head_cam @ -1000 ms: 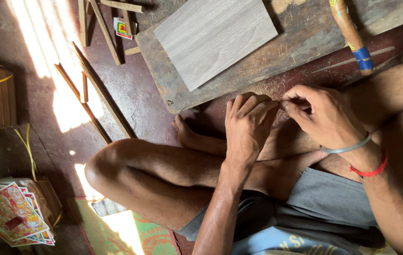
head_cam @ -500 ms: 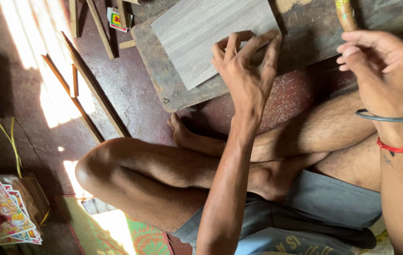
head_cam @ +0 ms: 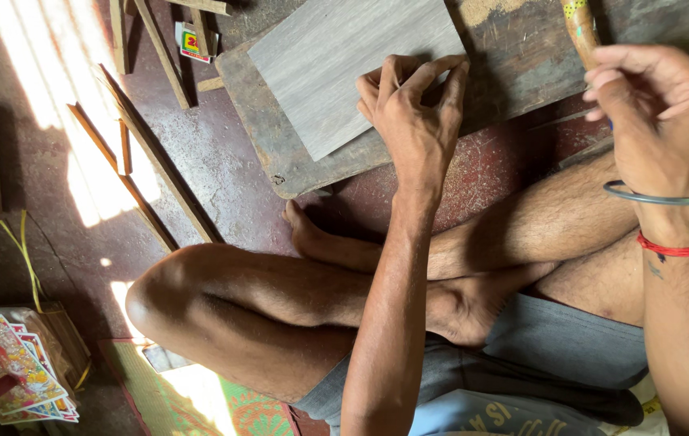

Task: The person sits on the floor and assembles small rectangular boards by attaching wooden strips to their edges. They place a board on a low wooden workbench, position a strip, and use a hammer to drive nails into the strip. The person repeats this process for multiple boards, flipping them over to work on different sides.

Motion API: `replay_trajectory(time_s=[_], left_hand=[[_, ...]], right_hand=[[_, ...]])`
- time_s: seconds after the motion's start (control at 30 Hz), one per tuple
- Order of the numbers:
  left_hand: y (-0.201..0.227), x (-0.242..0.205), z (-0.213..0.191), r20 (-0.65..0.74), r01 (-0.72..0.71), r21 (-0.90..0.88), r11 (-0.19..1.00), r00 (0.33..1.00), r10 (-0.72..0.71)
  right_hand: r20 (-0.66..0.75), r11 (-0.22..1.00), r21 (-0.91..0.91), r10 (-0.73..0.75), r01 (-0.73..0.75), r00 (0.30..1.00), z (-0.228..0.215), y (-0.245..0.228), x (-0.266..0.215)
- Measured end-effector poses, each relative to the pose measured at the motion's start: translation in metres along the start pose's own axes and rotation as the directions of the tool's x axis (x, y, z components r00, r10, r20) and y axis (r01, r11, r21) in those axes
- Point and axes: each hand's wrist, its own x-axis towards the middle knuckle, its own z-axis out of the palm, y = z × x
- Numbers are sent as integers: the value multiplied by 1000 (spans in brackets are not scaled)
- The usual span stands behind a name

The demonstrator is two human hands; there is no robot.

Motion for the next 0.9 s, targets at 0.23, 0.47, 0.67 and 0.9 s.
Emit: replay_trajectory(time_s=[0.23, 0.47, 0.67, 0.9], left_hand=[[2, 1, -3, 21, -8, 10, 1000, 1000, 8], [3, 1, -3, 24, 14, -1, 1000, 1000, -14], [2, -4, -3, 27, 12, -20, 1000, 1000, -12], [-7, -3, 7, -4, 0, 9, 1000, 1000, 0]], right_hand=[[77, 767, -496, -428, 407, 901, 0, 24, 6], [48, 802, -544, -266, 248, 963, 14, 33, 8], [68, 801, -533, -280, 272, 958, 20, 6, 8], [139, 977, -211, 20, 10, 990, 27, -29, -23]])
